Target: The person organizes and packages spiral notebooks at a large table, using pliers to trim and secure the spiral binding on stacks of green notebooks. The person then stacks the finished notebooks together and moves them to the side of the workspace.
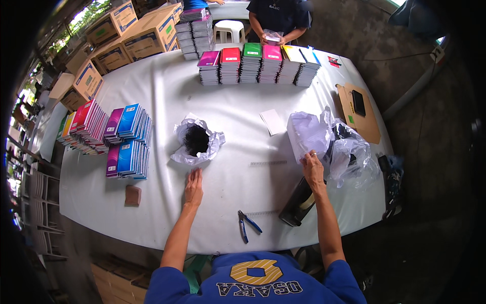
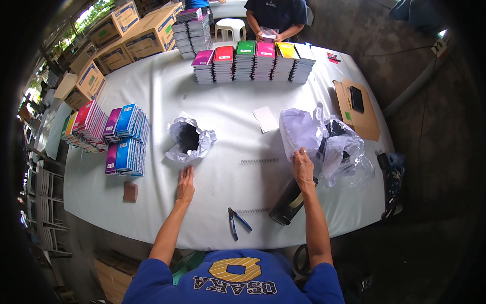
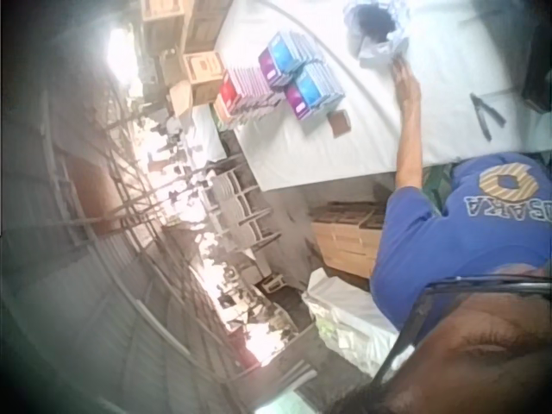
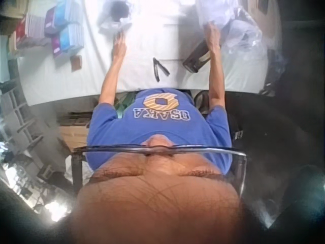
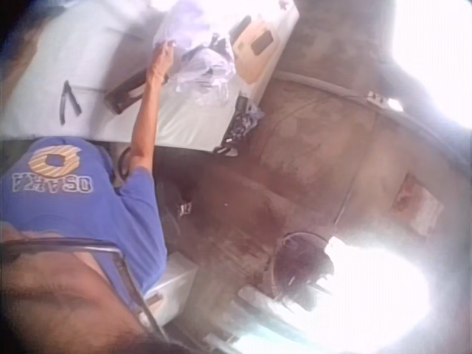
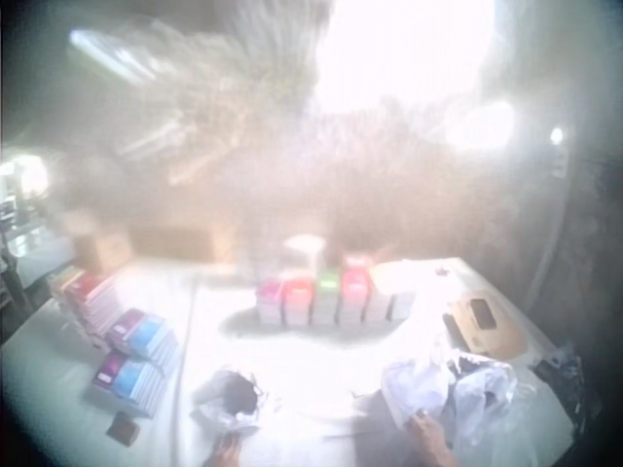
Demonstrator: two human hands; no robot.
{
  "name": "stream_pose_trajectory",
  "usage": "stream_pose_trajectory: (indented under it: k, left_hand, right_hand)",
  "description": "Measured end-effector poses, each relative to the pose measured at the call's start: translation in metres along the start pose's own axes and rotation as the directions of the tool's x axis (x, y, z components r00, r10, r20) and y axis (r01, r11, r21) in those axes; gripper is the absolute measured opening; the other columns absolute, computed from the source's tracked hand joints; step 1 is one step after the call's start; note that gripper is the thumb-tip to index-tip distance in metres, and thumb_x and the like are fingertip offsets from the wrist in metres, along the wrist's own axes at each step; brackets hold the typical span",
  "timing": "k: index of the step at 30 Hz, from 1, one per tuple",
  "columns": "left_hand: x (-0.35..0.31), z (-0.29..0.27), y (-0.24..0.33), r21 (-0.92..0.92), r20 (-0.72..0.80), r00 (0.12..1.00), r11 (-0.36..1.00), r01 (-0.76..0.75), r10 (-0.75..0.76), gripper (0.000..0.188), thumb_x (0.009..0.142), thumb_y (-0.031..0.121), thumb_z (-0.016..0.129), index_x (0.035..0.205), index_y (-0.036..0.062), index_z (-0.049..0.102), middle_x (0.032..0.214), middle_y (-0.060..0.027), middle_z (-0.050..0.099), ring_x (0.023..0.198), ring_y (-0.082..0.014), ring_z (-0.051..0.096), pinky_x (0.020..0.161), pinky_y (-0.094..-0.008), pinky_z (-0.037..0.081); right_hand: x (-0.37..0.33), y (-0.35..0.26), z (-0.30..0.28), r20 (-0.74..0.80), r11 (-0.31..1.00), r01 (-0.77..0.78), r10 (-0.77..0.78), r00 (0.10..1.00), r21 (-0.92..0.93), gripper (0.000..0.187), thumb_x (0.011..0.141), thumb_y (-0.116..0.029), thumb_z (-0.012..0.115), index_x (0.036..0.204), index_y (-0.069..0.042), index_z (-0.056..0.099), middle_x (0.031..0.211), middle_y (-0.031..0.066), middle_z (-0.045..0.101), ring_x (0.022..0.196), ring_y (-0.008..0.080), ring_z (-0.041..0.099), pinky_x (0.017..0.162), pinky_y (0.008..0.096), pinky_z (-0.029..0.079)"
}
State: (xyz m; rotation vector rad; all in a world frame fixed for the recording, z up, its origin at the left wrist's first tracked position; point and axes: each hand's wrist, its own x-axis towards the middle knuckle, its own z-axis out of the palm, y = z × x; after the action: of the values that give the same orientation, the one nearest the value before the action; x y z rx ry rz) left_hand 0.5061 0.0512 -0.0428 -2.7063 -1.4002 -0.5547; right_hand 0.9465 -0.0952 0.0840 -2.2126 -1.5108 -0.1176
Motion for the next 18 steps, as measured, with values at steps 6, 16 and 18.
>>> stream_pose_trajectory:
  k: [6,16,18]
  left_hand:
    - [-0.012,-0.038,0.002,-0.057,0.169,0.986,0.998,0.025,-0.015,0.062,0.092,0.012,0.054,0.149,0.0036,0.030,0.151,-0.0196,0.034,0.140,-0.0403,0.029,0.112,-0.0543,0.029]
    - [0.002,-0.001,0.018,0.173,0.109,0.954,0.950,0.260,-0.280,0.049,0.098,0.029,0.050,0.143,0.0097,0.044,0.153,-0.0029,0.037,0.145,-0.0319,0.022,0.113,-0.0612,0.016]
    - [0.001,-0.005,0.016,0.189,0.041,0.954,0.940,0.284,-0.297,0.045,0.097,0.024,0.050,0.140,0.0105,0.048,0.144,0.0003,0.049,0.141,-0.0308,0.031,0.114,-0.0593,0.018]
  right_hand:
    - [-0.023,-0.033,-0.017,0.091,0.991,-0.115,0.120,0.989,-0.063,0.031,0.085,-0.006,0.064,0.115,-0.002,0.057,0.124,0.0228,0.054,0.093,0.0423,0.063,0.076,0.0474,0.053]
    - [-0.149,-0.138,0.020,0.429,0.917,0.338,-0.399,0.811,0.214,0.029,0.079,-0.007,0.062,0.108,-0.007,0.059,0.118,0.0127,0.057,0.109,0.0288,0.054,0.085,0.0414,0.044]
    - [-0.161,-0.137,0.036,0.458,0.912,0.379,-0.408,0.789,0.160,0.027,0.078,-0.005,0.059,0.105,-0.006,0.060,0.117,0.0150,0.057,0.107,0.0304,0.055,0.085,0.0423,0.044]
